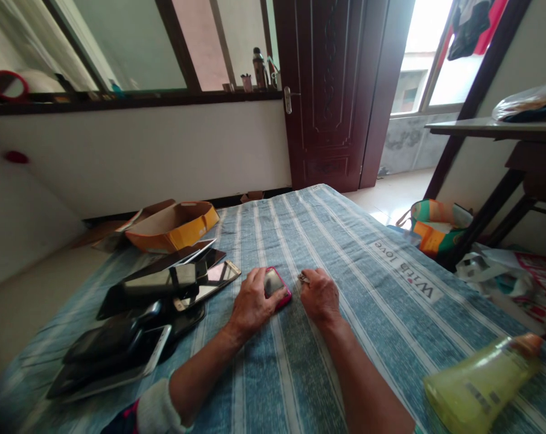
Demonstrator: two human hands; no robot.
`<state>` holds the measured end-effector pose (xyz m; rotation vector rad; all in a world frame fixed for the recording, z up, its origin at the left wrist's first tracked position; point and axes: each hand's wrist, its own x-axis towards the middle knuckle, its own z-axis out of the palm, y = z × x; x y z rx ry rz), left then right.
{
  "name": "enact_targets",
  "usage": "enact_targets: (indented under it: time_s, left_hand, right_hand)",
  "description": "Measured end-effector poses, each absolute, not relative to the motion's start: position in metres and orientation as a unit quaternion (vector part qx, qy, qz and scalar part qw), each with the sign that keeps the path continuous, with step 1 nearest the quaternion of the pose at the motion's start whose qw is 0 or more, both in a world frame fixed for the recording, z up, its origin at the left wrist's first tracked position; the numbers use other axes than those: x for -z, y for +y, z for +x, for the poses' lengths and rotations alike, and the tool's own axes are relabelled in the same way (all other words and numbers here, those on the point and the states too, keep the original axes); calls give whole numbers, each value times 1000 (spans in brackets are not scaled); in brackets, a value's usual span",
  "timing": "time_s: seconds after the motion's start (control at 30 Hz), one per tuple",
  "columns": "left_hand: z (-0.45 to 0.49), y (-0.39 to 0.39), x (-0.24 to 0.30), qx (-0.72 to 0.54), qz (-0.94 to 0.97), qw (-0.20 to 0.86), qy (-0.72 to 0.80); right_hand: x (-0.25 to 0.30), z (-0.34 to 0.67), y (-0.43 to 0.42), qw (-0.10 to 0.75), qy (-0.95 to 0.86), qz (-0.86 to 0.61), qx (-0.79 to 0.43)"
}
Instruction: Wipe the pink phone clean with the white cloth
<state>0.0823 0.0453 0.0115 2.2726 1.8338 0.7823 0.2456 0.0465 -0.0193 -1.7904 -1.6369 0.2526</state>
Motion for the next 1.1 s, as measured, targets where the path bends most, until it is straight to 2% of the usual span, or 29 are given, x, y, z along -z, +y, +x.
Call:
enact_targets:
  time_s: [0.33, 0.77, 1.1]
  left_hand:
    - [120, 55, -20, -187, 760, 56, 620]
    - [127, 48, -19, -189, 767, 83, 607]
    - [122, 34, -18, -192, 754, 92, 622]
  right_hand:
    - [5, 261, 53, 357, -607, -691, -161]
    - [11, 262, 57, 444, -573, -663, -188]
    - [17, 263, 56, 465, -568, -649, -201]
